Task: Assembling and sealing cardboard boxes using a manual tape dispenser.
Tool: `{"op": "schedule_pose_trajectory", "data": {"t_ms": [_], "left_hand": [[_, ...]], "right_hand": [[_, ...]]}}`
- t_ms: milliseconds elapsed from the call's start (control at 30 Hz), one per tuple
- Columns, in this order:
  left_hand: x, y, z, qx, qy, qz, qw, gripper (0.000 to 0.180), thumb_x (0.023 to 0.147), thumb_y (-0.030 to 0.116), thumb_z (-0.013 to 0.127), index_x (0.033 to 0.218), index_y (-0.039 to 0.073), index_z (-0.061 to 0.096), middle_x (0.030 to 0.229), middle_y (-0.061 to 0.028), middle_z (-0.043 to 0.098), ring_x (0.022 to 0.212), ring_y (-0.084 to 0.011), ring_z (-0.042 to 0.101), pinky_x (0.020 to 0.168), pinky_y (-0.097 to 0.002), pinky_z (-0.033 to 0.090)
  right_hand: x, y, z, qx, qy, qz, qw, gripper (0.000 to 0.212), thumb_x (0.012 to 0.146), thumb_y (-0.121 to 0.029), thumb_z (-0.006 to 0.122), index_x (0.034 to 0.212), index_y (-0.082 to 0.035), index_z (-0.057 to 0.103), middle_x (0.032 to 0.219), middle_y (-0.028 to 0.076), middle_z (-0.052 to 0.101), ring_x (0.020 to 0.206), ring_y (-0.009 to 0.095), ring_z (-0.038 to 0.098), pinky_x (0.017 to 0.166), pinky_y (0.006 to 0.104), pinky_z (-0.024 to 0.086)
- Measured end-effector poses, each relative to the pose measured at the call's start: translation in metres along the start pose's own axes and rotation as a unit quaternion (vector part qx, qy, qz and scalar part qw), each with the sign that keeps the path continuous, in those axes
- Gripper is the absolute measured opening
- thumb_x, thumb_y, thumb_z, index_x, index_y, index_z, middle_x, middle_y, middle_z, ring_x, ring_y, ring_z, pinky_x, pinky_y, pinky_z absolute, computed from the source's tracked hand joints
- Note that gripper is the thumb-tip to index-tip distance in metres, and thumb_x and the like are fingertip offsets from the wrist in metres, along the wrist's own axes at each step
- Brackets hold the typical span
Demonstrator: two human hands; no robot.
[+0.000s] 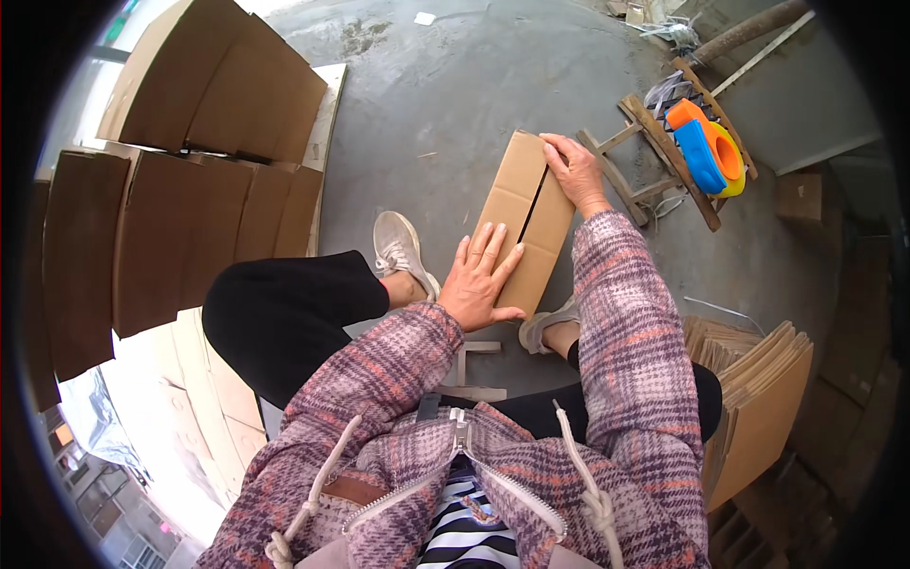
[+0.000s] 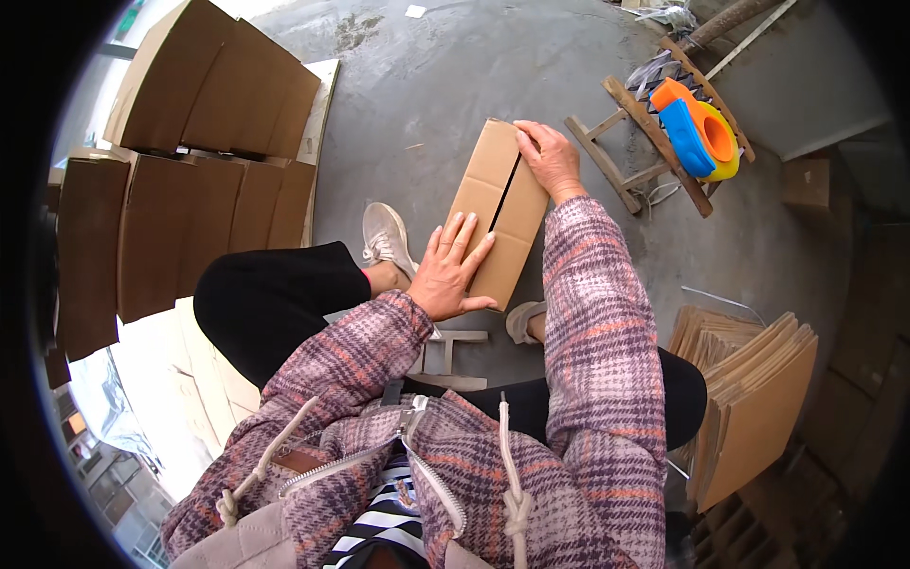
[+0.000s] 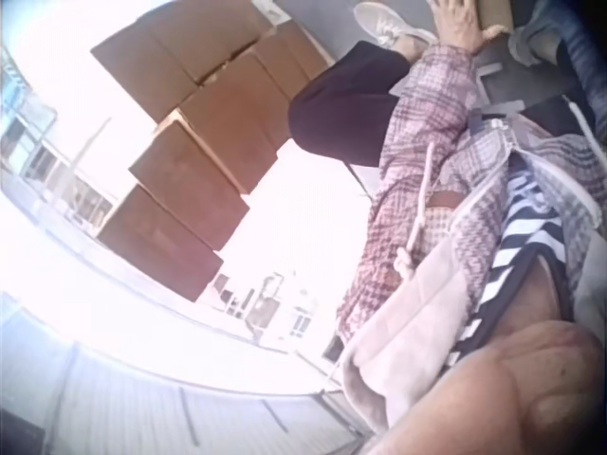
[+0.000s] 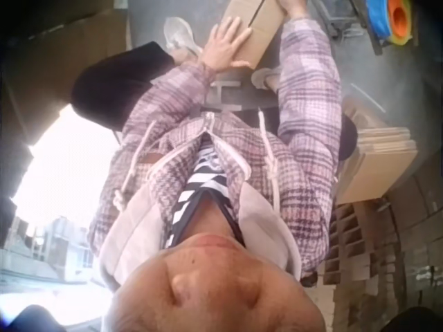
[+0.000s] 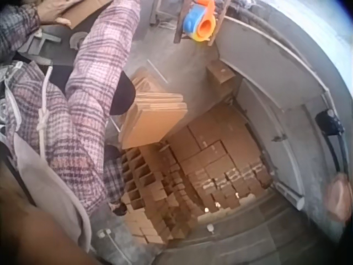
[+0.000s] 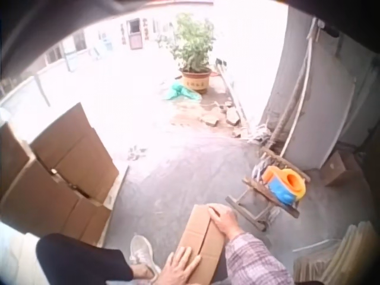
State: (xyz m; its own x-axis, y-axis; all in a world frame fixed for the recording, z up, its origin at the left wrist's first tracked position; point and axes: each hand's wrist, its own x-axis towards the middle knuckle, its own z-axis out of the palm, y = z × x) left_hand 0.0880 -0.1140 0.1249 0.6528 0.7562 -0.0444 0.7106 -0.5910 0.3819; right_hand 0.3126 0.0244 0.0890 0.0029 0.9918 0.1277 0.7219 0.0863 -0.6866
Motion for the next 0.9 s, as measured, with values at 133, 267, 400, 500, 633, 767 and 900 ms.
{"op": "schedule_pose_trajectory", "data": {"t_ms": [133, 267, 400, 500, 633, 767, 900], "left_hand": [[0.0, -0.007, -0.001, -0.04, -0.003, 0.047, 0.998, 0.096, 0.062, 0.069, 0.063, 0.141, 0.021, 0.035, 0.145, -0.0237, 0.022, 0.136, -0.0402, 0.017, 0.106, -0.0564, 0.02], [-0.006, -0.014, 0.008, -0.054, 0.036, 0.082, 0.995, 0.087, 0.063, 0.064, 0.067, 0.137, 0.027, 0.04, 0.144, -0.0206, 0.026, 0.134, -0.0384, 0.023, 0.104, -0.0608, 0.02], [-0.018, -0.012, 0.011, -0.047, 0.066, 0.088, 0.993, 0.081, 0.063, 0.061, 0.067, 0.132, 0.024, 0.045, 0.145, -0.0166, 0.027, 0.134, -0.0322, 0.027, 0.101, -0.0658, 0.019], [-0.022, -0.008, 0.013, -0.04, 0.039, 0.087, 0.995, 0.078, 0.065, 0.06, 0.066, 0.131, 0.022, 0.046, 0.145, -0.0161, 0.027, 0.134, -0.0318, 0.028, 0.101, -0.066, 0.019], [-0.023, -0.008, 0.014, -0.045, 0.032, 0.081, 0.995, 0.074, 0.067, 0.058, 0.066, 0.127, 0.019, 0.049, 0.145, -0.0163, 0.027, 0.135, -0.031, 0.026, 0.1, -0.0671, 0.017], [-0.022, -0.01, 0.016, -0.038, 0.048, 0.09, 0.994, 0.072, 0.068, 0.06, 0.064, 0.125, 0.018, 0.051, 0.144, -0.0174, 0.03, 0.133, -0.033, 0.029, 0.1, -0.0655, 0.018], [-0.02, -0.01, 0.017, -0.046, 0.056, 0.094, 0.993, 0.071, 0.068, 0.06, 0.065, 0.125, 0.019, 0.051, 0.143, -0.0178, 0.03, 0.133, -0.0328, 0.029, 0.1, -0.0655, 0.018]], "right_hand": [[-0.002, -0.002, -0.002, 0.017, 0.007, -0.012, 1.0, 0.025, 0.091, -0.025, 0.054, 0.11, -0.013, 0.063, 0.101, 0.007, 0.066, 0.089, 0.023, 0.063, 0.078, 0.0309, 0.049], [0.003, -0.006, -0.003, 0.023, -0.016, -0.01, 1.0, 0.024, 0.091, -0.024, 0.053, 0.108, -0.012, 0.064, 0.101, 0.008, 0.066, 0.09, 0.024, 0.063, 0.079, 0.0307, 0.049], [0.001, -0.021, 0.007, 0.05, -0.041, -0.025, 0.998, 0.022, 0.091, -0.024, 0.053, 0.102, -0.011, 0.066, 0.098, 0.008, 0.066, 0.089, 0.024, 0.063, 0.078, 0.0308, 0.049], [-0.001, -0.018, 0.014, 0.024, -0.011, -0.051, 0.998, 0.02, 0.09, -0.027, 0.051, 0.095, -0.014, 0.066, 0.09, 0.003, 0.066, 0.081, 0.024, 0.063, 0.072, 0.0335, 0.05], [0.0, -0.015, 0.017, -0.031, -0.01, -0.083, 0.996, 0.019, 0.09, -0.026, 0.051, 0.094, -0.013, 0.064, 0.087, 0.004, 0.065, 0.079, 0.024, 0.062, 0.071, 0.0342, 0.049], [-0.002, -0.017, 0.023, 0.049, 0.034, 0.021, 0.998, 0.025, 0.092, -0.028, 0.049, 0.095, -0.008, 0.063, 0.085, 0.007, 0.064, 0.076, 0.022, 0.061, 0.069, 0.0322, 0.048], [-0.003, -0.012, 0.029, 0.183, 0.097, 0.109, 0.972, 0.03, 0.092, -0.034, 0.052, 0.093, -0.006, 0.063, 0.082, 0.008, 0.063, 0.073, 0.02, 0.06, 0.068, 0.0321, 0.047]]}}
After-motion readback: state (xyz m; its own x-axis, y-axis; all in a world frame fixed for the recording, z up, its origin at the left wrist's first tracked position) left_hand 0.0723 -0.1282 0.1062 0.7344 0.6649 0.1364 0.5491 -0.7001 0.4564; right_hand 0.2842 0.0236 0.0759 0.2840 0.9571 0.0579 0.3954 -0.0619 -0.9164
